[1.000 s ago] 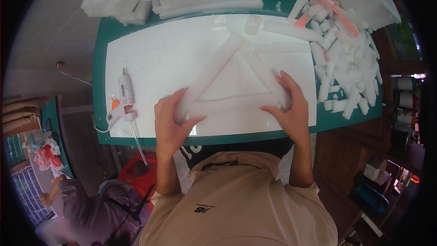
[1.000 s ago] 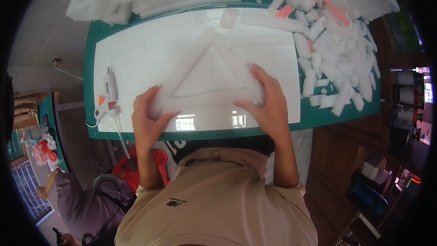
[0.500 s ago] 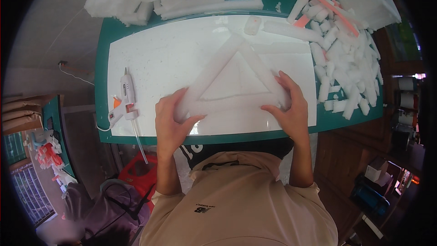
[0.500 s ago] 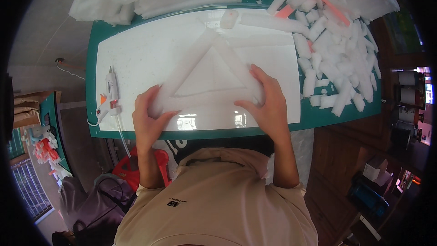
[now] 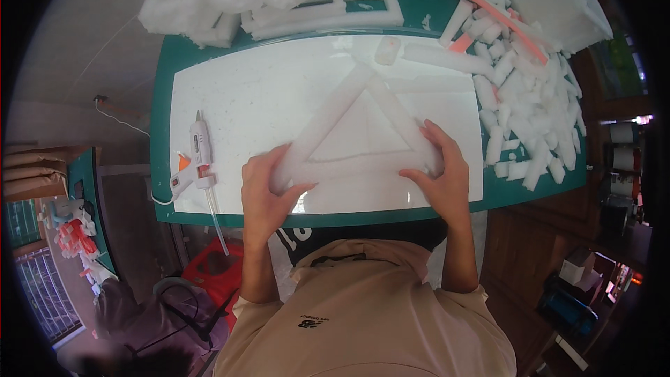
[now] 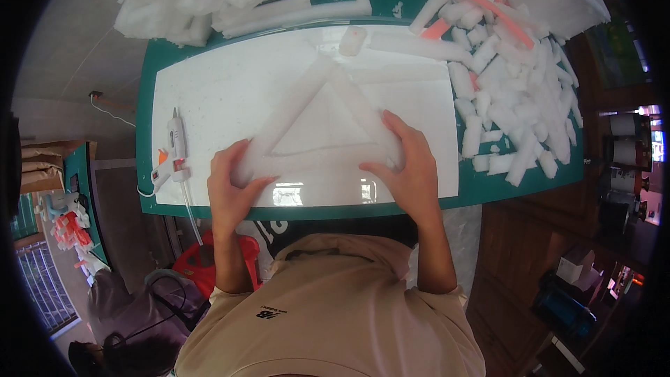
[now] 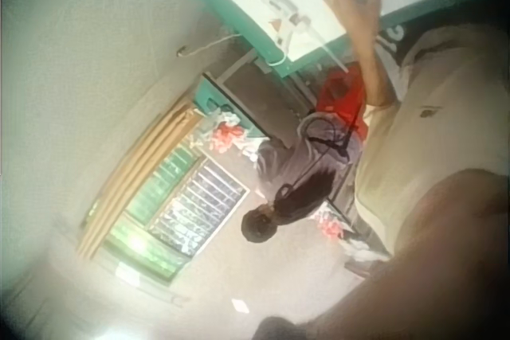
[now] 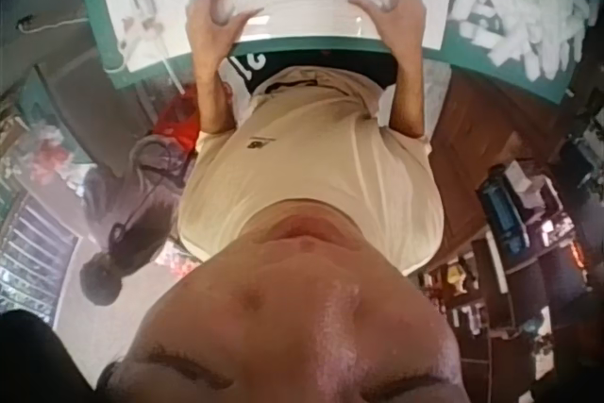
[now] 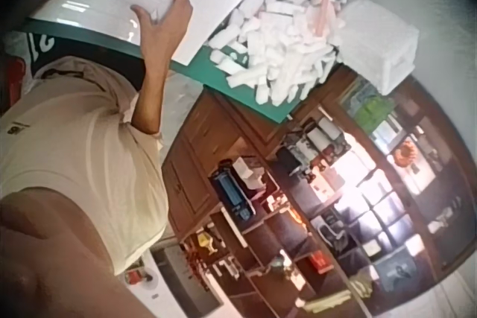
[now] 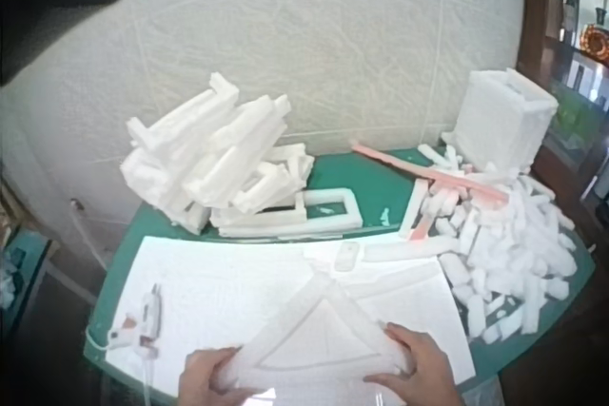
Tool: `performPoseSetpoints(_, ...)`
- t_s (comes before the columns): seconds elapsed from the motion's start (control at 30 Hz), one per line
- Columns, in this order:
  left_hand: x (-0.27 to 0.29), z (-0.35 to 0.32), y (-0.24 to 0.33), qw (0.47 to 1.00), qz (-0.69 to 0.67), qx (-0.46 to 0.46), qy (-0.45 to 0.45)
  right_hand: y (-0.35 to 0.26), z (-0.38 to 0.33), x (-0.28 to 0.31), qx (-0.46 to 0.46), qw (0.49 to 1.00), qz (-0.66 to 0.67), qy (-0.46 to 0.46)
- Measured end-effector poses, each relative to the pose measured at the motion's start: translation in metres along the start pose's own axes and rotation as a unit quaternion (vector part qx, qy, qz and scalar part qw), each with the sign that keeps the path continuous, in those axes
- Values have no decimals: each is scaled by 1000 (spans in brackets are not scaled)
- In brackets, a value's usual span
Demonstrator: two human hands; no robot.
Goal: Assemble foam strips into a triangular frame using a hot glue gun.
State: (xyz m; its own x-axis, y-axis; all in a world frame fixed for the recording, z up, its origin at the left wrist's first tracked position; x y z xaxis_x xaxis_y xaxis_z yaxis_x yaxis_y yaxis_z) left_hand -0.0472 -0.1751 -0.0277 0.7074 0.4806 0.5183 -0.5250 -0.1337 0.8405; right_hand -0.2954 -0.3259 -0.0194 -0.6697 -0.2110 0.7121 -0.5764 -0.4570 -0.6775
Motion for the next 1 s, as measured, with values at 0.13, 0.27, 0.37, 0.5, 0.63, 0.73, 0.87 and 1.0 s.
performPoseSetpoints(0.13, 1, -1, 1, 1000, 9, -14, 6, 2, -1, -2, -6, 1000, 5, -6)
performPoseSetpoints(0.27, 1, -3, 2, 999, 37, -9, -5, 3, -2, -2, -8, 1000, 1, -9)
performPoseSetpoints(0.37, 2, -3, 6, 1000, 26, -11, -6, 1, -2, -1, 1, 1000, -1, -13)
performPoseSetpoints(0.5, 2, -2, 8, 1000, 2, -22, -16, 0, -2, 3, 11, 1000, 7, -11)
performPoseSetpoints(0.63, 3, -3, 5, 1000, -15, -24, -9, 1, -3, 3, 39, 999, 9, -16)
performPoseSetpoints(0.73, 4, -2, 2, 998, -67, -10, 0, 3, -2, 3, 42, 997, 62, -24)
performPoseSetpoints(0.87, 6, -1, 0, 992, -121, -17, -25, 12, -2, 5, 25, 986, 159, -35)
performPoseSetpoints(1.0, 8, -3, -4, 972, -230, -18, -41, 23, -2, 6, 18, 968, 246, -38)
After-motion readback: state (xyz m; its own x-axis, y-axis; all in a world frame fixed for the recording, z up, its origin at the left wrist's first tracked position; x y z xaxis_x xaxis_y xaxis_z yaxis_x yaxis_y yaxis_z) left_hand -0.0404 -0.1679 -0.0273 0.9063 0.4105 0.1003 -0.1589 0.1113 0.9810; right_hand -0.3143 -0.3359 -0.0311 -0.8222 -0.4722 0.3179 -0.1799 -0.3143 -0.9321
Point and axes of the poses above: each hand's wrist, its own z-axis towards the middle knuckle, its own x-axis out of the back of the hand, y = z × x, the point moved 5 cm from there along z, towards the middle knuckle, and after that the axes turned 10 degrees about -z, right-handed, at the moved point
